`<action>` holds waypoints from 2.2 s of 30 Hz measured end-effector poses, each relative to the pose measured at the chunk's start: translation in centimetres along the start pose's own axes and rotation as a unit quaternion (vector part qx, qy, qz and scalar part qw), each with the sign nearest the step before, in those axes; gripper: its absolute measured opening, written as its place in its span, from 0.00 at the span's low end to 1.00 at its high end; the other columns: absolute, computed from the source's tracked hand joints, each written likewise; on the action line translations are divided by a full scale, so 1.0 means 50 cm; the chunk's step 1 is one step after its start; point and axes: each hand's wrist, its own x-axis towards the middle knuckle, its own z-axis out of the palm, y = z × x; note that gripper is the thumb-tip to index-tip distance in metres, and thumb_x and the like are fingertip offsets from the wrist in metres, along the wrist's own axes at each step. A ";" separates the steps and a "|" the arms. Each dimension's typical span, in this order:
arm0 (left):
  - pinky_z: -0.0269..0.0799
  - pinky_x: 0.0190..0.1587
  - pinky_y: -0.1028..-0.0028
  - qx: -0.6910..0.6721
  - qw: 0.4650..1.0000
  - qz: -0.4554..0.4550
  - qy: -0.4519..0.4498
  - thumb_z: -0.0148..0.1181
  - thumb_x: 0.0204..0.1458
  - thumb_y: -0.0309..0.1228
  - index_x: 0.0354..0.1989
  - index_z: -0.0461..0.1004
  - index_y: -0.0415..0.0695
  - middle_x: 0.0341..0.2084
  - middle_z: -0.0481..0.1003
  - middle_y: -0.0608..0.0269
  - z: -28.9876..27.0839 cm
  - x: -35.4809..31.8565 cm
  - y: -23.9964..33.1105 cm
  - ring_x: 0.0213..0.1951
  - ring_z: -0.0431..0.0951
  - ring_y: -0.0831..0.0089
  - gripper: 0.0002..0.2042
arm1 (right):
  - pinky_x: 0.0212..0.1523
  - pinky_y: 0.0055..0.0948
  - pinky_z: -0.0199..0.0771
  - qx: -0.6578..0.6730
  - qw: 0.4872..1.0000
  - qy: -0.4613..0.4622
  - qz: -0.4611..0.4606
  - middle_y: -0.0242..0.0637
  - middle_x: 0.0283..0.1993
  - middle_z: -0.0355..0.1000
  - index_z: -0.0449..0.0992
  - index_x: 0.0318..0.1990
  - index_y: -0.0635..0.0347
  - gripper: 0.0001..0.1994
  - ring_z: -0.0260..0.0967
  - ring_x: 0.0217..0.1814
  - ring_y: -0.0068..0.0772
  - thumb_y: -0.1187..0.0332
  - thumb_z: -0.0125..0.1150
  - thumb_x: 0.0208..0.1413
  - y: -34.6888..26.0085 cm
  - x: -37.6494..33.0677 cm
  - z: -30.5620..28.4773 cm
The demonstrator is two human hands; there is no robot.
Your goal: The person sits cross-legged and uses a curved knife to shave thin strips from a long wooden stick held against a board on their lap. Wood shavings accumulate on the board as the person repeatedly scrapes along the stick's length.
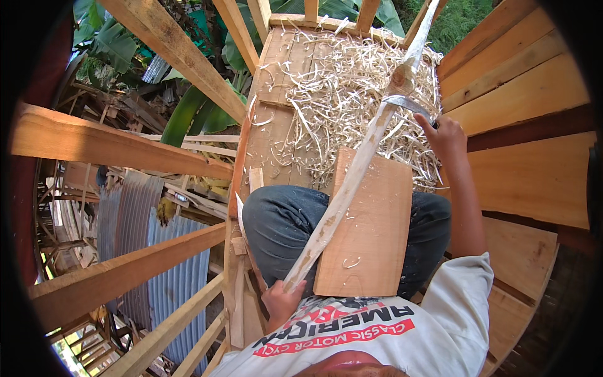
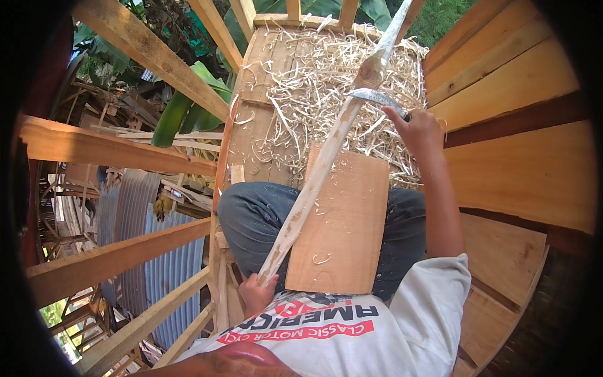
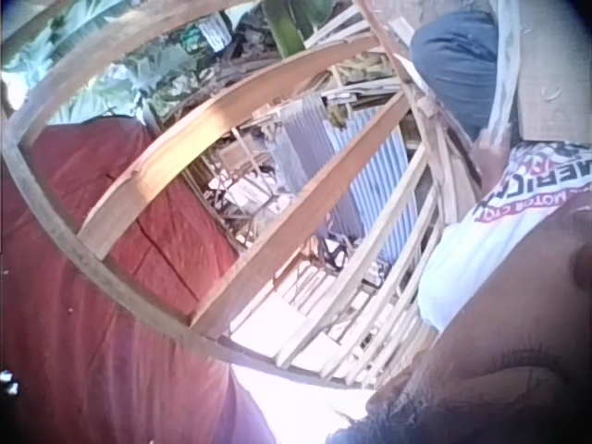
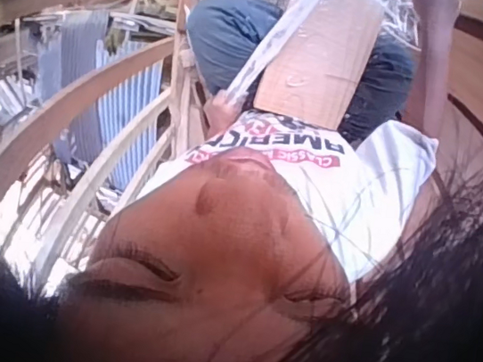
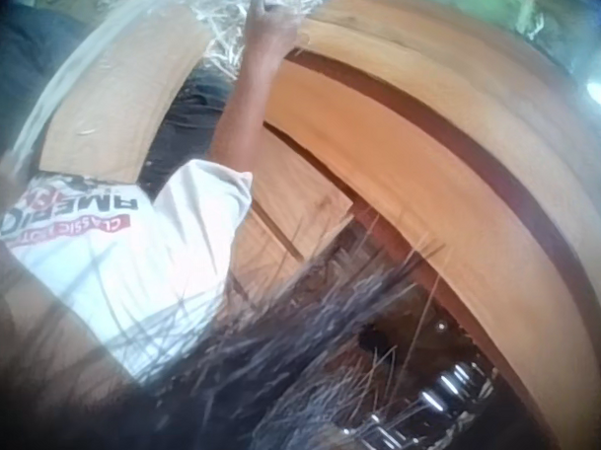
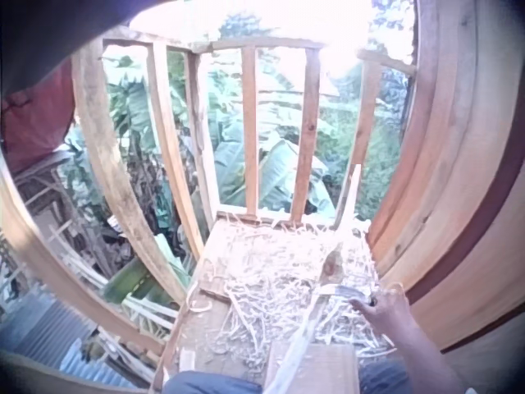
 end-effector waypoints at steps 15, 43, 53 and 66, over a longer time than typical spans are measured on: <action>0.57 0.17 0.74 -0.244 0.914 -0.103 -0.307 0.61 0.47 0.56 0.18 0.73 0.35 0.09 0.63 0.71 -0.058 0.061 -0.099 0.13 0.62 0.79 0.29 | 0.17 0.32 0.49 0.383 0.920 0.013 0.085 0.37 0.11 0.49 0.63 0.17 0.69 0.30 0.46 0.16 0.23 0.47 0.59 0.54 0.062 -0.293 0.130; 0.49 0.14 0.79 -0.271 0.839 -0.153 -0.447 0.46 0.53 0.62 0.27 0.76 0.30 0.07 0.60 0.70 -0.100 0.116 -0.038 0.10 0.56 0.82 0.37 | 0.21 0.35 0.70 0.286 0.953 -0.104 -0.015 0.43 0.14 0.68 0.76 0.19 0.63 0.31 0.71 0.17 0.43 0.37 0.59 0.48 -0.003 -0.318 0.073; 0.50 0.17 0.78 -0.264 0.871 -0.151 -0.385 0.51 0.56 0.54 0.23 0.77 0.33 0.08 0.60 0.74 -0.081 0.092 -0.044 0.13 0.56 0.84 0.29 | 0.18 0.35 0.69 0.217 0.972 -0.072 -0.048 0.42 0.13 0.68 0.74 0.15 0.62 0.34 0.70 0.16 0.43 0.34 0.58 0.45 -0.063 -0.329 0.060; 0.53 0.19 0.78 -0.275 0.879 -0.136 -0.364 0.51 0.56 0.54 0.22 0.76 0.33 0.10 0.61 0.74 -0.069 0.082 -0.045 0.15 0.58 0.84 0.30 | 0.17 0.33 0.67 0.130 0.987 -0.022 -0.089 0.39 0.13 0.66 0.69 0.16 0.60 0.31 0.67 0.14 0.41 0.35 0.62 0.41 -0.070 -0.275 0.075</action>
